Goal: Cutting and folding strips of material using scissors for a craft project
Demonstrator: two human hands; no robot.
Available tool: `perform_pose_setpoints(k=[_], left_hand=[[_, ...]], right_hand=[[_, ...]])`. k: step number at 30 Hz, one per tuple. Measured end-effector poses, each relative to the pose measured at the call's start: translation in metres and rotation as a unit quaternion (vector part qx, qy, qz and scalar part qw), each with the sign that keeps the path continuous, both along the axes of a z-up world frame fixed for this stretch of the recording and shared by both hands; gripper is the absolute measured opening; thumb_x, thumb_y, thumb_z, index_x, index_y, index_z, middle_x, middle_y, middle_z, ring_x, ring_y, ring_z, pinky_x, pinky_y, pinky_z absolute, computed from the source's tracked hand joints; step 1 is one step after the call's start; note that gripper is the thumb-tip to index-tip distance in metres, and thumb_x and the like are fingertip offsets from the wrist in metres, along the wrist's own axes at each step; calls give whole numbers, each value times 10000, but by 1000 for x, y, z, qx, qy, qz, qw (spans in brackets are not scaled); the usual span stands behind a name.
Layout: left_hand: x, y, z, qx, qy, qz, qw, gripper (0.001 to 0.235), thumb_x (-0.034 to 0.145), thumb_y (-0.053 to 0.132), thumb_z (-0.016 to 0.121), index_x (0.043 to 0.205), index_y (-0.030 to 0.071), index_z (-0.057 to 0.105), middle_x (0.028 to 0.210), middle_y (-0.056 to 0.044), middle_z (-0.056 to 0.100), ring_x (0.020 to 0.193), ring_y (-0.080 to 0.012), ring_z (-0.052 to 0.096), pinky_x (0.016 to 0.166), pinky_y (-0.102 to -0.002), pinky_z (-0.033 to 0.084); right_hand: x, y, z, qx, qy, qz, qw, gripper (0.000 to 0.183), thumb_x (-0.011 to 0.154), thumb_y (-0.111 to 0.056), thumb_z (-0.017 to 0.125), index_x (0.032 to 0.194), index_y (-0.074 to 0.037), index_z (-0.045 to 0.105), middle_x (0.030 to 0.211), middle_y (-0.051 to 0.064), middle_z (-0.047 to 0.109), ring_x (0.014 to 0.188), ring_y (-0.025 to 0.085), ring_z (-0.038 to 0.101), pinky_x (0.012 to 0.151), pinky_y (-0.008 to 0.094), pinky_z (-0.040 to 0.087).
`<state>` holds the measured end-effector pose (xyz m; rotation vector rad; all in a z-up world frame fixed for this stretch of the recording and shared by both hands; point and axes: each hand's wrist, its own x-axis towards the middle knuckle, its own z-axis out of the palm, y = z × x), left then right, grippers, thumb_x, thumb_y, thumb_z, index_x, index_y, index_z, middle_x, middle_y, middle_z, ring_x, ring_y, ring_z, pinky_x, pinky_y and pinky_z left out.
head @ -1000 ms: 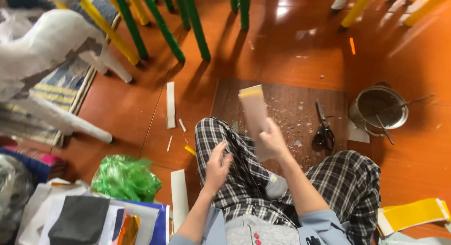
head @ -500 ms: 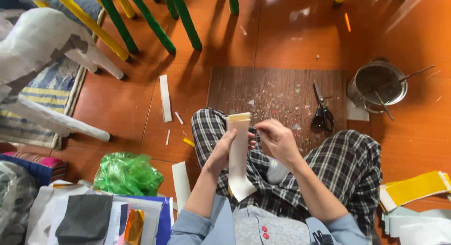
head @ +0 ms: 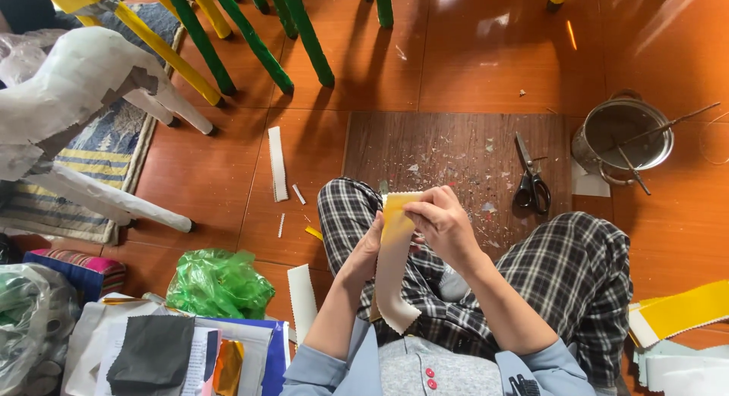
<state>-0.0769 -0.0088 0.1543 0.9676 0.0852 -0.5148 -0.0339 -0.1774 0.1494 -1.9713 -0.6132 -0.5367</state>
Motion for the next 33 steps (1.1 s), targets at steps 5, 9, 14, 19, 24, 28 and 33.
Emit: perform_pose_setpoints(k=[5,9,14,19,24,28,33], left_hand=[[-3,5,-32,-8,-21,-22,1000,626,993,584,365,1243,61,603,1126,-168,678,1001,-274,663,944,-492,506],[-3,5,-21,7,-31,-32,999,632,995,593,346,1199,60,618,1084,-144,689,975,-255,669,932,-461,508],[0,1,20,12,-15,-25,1000,622,996,600,339,1118,71,643,982,-108,716,871,-211,698,870,-396,545],[11,10,15,5,0,1,1000,558,1016,531,410,1040,23,638,889,-189,725,718,-272,723,793,-389,583],[28,25,-34,48,-23,-18,998,548,1020,502,430,1209,20,607,958,-186,711,772,-278,728,685,-397,608],[28,23,3,85,-54,-15,995,501,1023,424,479,1262,-1,592,1021,-200,689,840,-277,701,749,-467,585],[38,28,-13,79,-58,1,995,538,1024,462,446,1305,19,567,1066,-186,683,866,-271,707,748,-462,585]], right_hand=[[6,-4,1,27,14,2,1000,159,876,-126,710,1032,-144,735,785,34,574,783,222,597,736,309,506],[6,-5,-3,17,15,4,1000,177,860,-117,728,1037,-131,736,780,39,579,779,224,607,728,305,512],[6,-10,-1,24,-25,13,999,101,857,-127,731,950,-162,749,859,28,585,848,213,591,777,297,501],[-3,-23,38,-10,-7,154,988,141,849,-119,706,946,-205,760,850,23,617,851,203,605,791,331,493],[10,-25,48,-16,91,228,969,160,856,-100,679,948,-189,775,843,8,594,834,165,548,782,317,482],[10,-28,70,-48,114,298,947,126,851,-61,668,893,-141,756,814,33,603,829,190,559,794,365,484],[1,-37,79,4,187,456,870,83,891,-117,677,850,-140,745,814,45,580,788,204,575,735,391,492]])
